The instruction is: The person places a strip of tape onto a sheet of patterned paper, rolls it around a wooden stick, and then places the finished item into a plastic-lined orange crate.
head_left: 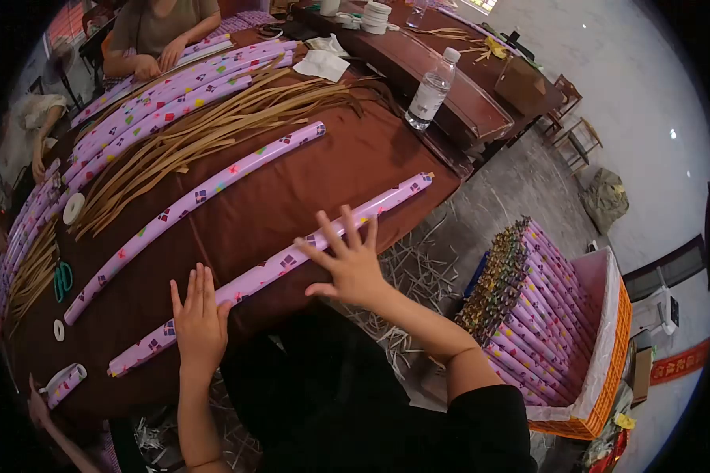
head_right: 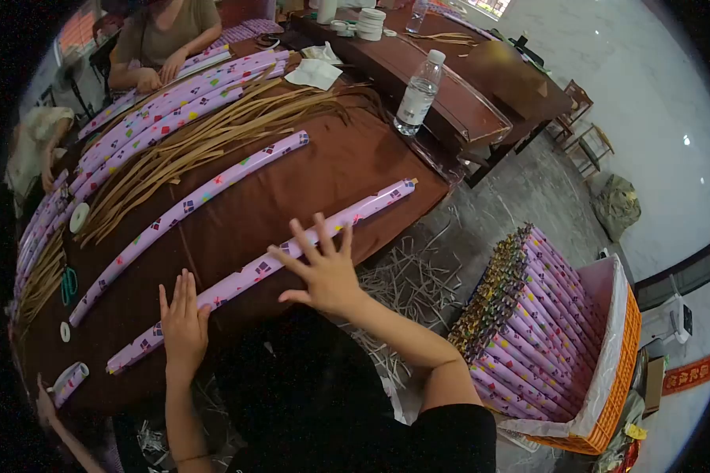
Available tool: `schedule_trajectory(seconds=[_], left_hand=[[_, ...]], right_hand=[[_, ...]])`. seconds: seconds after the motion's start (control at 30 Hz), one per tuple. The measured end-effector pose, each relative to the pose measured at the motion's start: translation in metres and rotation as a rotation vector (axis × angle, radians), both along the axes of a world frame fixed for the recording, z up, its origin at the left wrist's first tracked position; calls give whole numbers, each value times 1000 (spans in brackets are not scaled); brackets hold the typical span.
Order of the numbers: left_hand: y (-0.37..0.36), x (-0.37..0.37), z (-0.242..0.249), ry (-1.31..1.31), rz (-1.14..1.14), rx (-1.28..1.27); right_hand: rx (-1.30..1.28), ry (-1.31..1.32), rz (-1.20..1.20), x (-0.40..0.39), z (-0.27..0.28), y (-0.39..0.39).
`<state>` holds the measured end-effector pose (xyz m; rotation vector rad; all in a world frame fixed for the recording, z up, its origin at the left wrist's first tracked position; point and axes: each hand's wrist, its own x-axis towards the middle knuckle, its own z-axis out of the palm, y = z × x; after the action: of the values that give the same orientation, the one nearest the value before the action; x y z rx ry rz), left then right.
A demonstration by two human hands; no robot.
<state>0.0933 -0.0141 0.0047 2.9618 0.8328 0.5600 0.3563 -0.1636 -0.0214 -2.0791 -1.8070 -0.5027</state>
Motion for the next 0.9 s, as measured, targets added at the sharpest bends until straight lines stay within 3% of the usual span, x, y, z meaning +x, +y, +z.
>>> schedule_trajectory(seconds=[0.1, 0.3, 0.4, 0.47, 0.6, 0.9], left_hand=[[2, 1, 1, 27, 5, -10], [1, 1, 3, 52, 6, -37], [0, 1, 0, 70, 24, -5], [-2, 1, 0, 96, 35, 11], [-5, 3, 4, 104, 38, -7], [-3, 1, 1, 115, 50, -6]], right_hand=[[-27, -30, -246, 66, -3, -28], [198, -26, -650, 182, -26, -77], [732, 356, -572, 200, -28, -74], [768, 543, -477, 195, -22, -73], [786, 572, -440, 184, -16, -55], [801, 443, -510, 183, -18, -48]])
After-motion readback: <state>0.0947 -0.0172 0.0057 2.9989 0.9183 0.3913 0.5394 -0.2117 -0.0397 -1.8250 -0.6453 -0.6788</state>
